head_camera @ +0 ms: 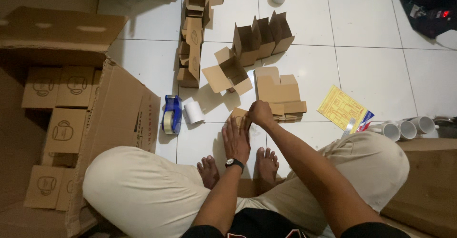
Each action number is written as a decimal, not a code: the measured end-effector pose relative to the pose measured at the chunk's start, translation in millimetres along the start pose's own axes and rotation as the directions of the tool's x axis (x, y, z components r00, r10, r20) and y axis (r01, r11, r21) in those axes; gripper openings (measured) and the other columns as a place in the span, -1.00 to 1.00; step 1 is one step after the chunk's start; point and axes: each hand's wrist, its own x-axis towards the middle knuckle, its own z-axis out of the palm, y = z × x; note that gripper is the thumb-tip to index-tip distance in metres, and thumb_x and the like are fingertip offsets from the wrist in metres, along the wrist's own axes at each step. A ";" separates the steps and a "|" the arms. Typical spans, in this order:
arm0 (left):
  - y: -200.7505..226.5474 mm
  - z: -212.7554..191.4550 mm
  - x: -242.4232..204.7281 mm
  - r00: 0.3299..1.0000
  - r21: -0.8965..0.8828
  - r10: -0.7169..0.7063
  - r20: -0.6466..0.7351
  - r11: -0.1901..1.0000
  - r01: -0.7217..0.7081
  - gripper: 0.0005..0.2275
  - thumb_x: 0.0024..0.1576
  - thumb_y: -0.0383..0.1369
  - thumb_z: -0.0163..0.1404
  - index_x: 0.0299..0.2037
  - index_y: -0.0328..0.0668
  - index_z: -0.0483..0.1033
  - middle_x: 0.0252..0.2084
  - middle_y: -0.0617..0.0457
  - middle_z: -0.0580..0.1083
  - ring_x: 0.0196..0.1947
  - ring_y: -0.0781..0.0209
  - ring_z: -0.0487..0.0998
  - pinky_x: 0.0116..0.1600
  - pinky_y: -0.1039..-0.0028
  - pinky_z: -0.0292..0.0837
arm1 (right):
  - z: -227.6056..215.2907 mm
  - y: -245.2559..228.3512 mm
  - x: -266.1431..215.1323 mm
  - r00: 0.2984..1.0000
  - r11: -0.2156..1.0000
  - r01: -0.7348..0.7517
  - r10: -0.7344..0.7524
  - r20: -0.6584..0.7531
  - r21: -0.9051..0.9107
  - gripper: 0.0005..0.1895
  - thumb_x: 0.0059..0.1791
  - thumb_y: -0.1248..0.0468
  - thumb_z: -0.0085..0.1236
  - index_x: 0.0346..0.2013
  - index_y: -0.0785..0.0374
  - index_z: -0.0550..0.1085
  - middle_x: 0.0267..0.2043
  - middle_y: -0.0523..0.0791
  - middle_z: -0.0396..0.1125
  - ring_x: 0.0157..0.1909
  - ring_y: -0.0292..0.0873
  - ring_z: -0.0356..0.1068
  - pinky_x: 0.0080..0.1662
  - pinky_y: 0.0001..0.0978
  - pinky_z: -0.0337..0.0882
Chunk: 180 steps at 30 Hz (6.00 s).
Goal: The person sits on the floor and packs white ceramic mugs into small cardboard boxes. They wrap each mug in a white protective sleeve before placing it inside a box and closing the flaps. The person handles the mugs and boxes one at a time, stacking the finished packages.
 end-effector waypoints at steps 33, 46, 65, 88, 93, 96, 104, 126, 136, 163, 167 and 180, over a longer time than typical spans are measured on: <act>12.1 2.7 6.4 0.952 0.271 0.068 0.299 0.950 -0.153 -0.39 0.31 -0.18 -0.31 0.52 -0.26 -0.19 0.57 -0.24 -0.12 0.56 -0.25 -0.24 0.41 -0.28 -0.13 | 21.3 21.7 22.0 0.994 0.992 0.108 -0.107 -0.010 0.066 -0.74 -0.11 0.25 0.28 -0.13 0.15 0.64 -0.14 0.12 0.54 0.06 0.20 0.51 0.06 0.03 0.54; -33.5 18.7 -20.0 0.968 0.039 -0.218 0.127 0.976 0.215 -0.43 0.15 0.01 -0.12 0.36 0.10 0.13 0.40 0.07 0.23 0.40 -0.21 0.14 0.45 -0.19 -0.05 | 15.5 -4.4 6.6 0.994 0.991 0.111 -0.112 0.009 0.079 -0.79 -0.11 0.30 0.15 -0.20 0.13 0.61 -0.05 0.10 0.41 -0.11 0.13 0.50 -0.06 -0.16 0.52; -1.9 5.1 33.9 0.996 0.198 -0.077 -0.042 0.977 0.084 -0.14 -0.16 0.20 0.24 0.24 -0.19 0.24 0.28 -0.16 0.31 0.27 -0.13 0.31 0.28 -0.05 0.23 | 22.9 12.1 9.3 0.932 0.979 0.203 -0.204 0.301 0.032 -0.77 -0.09 0.30 0.20 -0.16 0.19 0.63 -0.09 -0.08 0.55 -0.06 -0.12 0.51 -0.06 -0.33 0.52; -13.9 10.8 30.8 0.991 0.158 -0.127 0.045 0.980 0.118 -0.43 0.10 -0.32 -0.02 0.35 -0.20 0.16 0.49 -0.12 0.14 0.46 -0.14 0.13 0.36 0.00 0.15 | 37.2 16.3 9.7 0.934 0.964 0.265 -0.260 0.247 0.012 -0.88 -0.10 0.22 0.21 -0.33 0.13 0.63 -0.28 -0.09 0.55 -0.24 -0.12 0.49 -0.22 -0.28 0.45; -17.8 11.9 32.1 0.990 0.180 -0.118 0.077 0.978 0.102 -0.38 0.09 -0.27 0.00 0.39 -0.15 0.13 0.51 -0.09 0.11 0.47 -0.12 0.11 0.34 -0.01 0.15 | 33.8 11.2 1.0 0.938 0.967 0.252 -0.255 0.233 0.044 -0.88 -0.07 0.27 0.21 -0.28 0.16 0.63 -0.21 -0.07 0.57 -0.16 -0.08 0.53 -0.14 -0.31 0.49; -23.4 7.6 37.9 0.992 0.124 -0.098 0.084 0.988 0.087 -0.31 -0.05 -0.10 0.20 0.30 -0.10 0.22 0.48 -0.08 0.15 0.43 -0.08 0.16 0.30 0.06 0.19 | 34.0 9.8 -3.0 0.952 0.970 0.233 -0.243 0.187 0.073 -0.74 -0.08 0.34 0.00 -0.21 0.12 0.62 -0.28 -0.08 0.56 -0.20 -0.05 0.52 -0.18 -0.19 0.50; -72.3 -8.8 70.7 0.902 -0.393 -0.121 0.414 0.871 0.297 -0.79 0.08 -0.34 0.14 -0.08 0.11 0.63 0.01 0.20 0.50 0.13 0.05 0.57 0.11 0.22 0.54 | 42.5 15.6 11.5 0.926 0.935 0.293 -0.330 0.184 0.201 -0.91 -0.17 0.22 0.37 -0.38 0.00 0.65 -0.30 -0.09 0.55 -0.10 0.07 0.56 -0.06 -0.13 0.52; -67.9 0.7 57.6 0.778 -0.588 -0.369 0.508 0.511 0.627 -0.88 0.11 -0.25 0.16 -0.17 0.12 0.69 0.09 -0.05 0.57 0.30 -0.11 0.44 0.34 0.16 0.34 | 24.9 37.8 4.3 0.893 0.954 0.296 -0.296 0.338 0.051 -0.77 -0.05 0.06 0.35 -0.23 0.10 0.67 -0.23 0.03 0.55 -0.07 0.16 0.56 0.00 -0.05 0.53; -58.2 -10.6 54.8 0.800 -0.657 -0.359 0.481 0.456 0.600 -0.86 0.14 -0.22 0.18 -0.19 0.01 0.62 0.12 -0.12 0.53 0.33 -0.18 0.39 0.37 0.09 0.32 | 27.2 52.2 15.9 0.912 0.966 0.151 -0.218 0.347 0.211 -0.82 -0.07 0.09 0.42 -0.27 0.07 0.69 -0.30 -0.05 0.55 -0.25 -0.12 0.59 -0.09 -0.27 0.54; 2.3 -122.4 65.8 0.844 -0.773 -0.493 -0.212 0.613 0.164 -0.67 0.19 -0.44 0.07 0.11 -0.47 0.39 0.05 -0.41 0.44 0.20 -0.45 0.41 0.30 -0.14 0.31 | -18.9 -28.8 0.9 0.828 0.778 0.542 -0.430 0.359 -0.318 -0.02 -0.34 0.01 0.50 0.33 0.09 0.33 0.12 0.04 0.46 0.24 0.21 0.39 0.20 0.43 0.16; 10.1 -283.5 17.9 0.800 -0.633 -0.121 -0.588 0.685 -0.362 -0.86 0.23 -0.46 0.08 -0.04 -0.17 0.55 -0.12 0.07 0.54 -0.06 0.00 0.62 -0.02 0.32 0.57 | -122.1 -110.3 -49.8 0.777 0.778 0.627 -0.629 0.041 0.047 -0.14 -0.28 0.10 0.45 0.22 0.42 0.38 -0.03 0.33 0.43 0.07 0.49 0.40 0.04 0.39 0.38; -244.7 -358.8 -131.4 0.351 -0.435 -0.833 -0.427 0.530 0.728 -0.13 0.19 -0.24 0.19 0.50 -0.33 -0.25 0.54 -0.34 -0.21 0.52 -0.39 -0.19 0.45 -0.35 -0.08 | -128.3 -386.0 -165.5 0.320 0.347 0.936 -0.908 0.270 0.058 -0.01 -0.24 0.07 0.35 0.42 0.29 0.19 0.17 0.09 0.34 0.12 0.09 0.40 0.02 -0.08 0.47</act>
